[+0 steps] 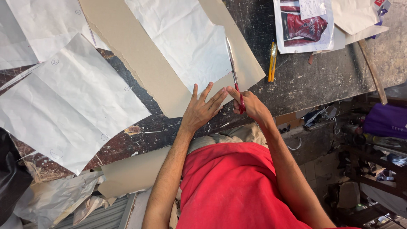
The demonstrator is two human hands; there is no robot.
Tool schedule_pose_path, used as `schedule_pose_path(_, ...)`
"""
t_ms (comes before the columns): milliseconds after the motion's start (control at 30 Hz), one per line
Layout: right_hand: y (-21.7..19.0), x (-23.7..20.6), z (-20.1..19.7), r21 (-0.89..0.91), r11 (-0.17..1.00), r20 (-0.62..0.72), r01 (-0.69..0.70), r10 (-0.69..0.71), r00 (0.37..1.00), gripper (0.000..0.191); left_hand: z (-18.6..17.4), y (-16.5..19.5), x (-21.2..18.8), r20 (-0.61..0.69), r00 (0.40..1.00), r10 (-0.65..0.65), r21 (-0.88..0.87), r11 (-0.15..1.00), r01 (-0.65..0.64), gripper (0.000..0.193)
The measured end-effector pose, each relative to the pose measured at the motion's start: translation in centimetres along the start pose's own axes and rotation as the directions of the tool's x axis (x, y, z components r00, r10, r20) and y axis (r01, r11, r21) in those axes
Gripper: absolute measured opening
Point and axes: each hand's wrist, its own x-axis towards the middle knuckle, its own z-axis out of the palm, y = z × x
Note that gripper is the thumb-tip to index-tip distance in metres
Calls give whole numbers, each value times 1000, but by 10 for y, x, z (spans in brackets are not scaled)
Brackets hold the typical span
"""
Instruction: The person uses scissors to cut a large piece of cardboard along a paper pattern placed on top. They reposition the cardboard and pattern as needed and continue cutting along the traced outline.
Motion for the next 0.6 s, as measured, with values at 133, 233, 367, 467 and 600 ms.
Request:
schedule_pose_path(133, -8, 4, 1, 12, 1000, -22, -28, 28, 999, 77, -3, 0, 1, 2, 1000, 15, 14, 1000, -15, 82)
schedule_pose_path(233, -14, 3, 2, 8, 1000, -31, -9, 10, 999, 79, -4, 0, 0, 11, 1000, 16, 24, 1000, -16, 82)
schedule_pose_path(367, -20, -5, 0, -1, 1000, -48, -13, 13, 999, 82, -1, 2, -3, 28, 1000, 6, 33, 999, -7, 84)
schedule_pose_path(467, -25, -4, -3, -56, 997, -24, -50, 49, 999, 85, 0, 2, -4, 17, 1000, 0, 28, 1000, 0, 86)
schedule_pose_path(600, -28, 3, -10, -134, 987, 37, -84, 90, 995, 90, 0, 2, -2, -23, 1000, 3, 13, 1000, -3, 85)
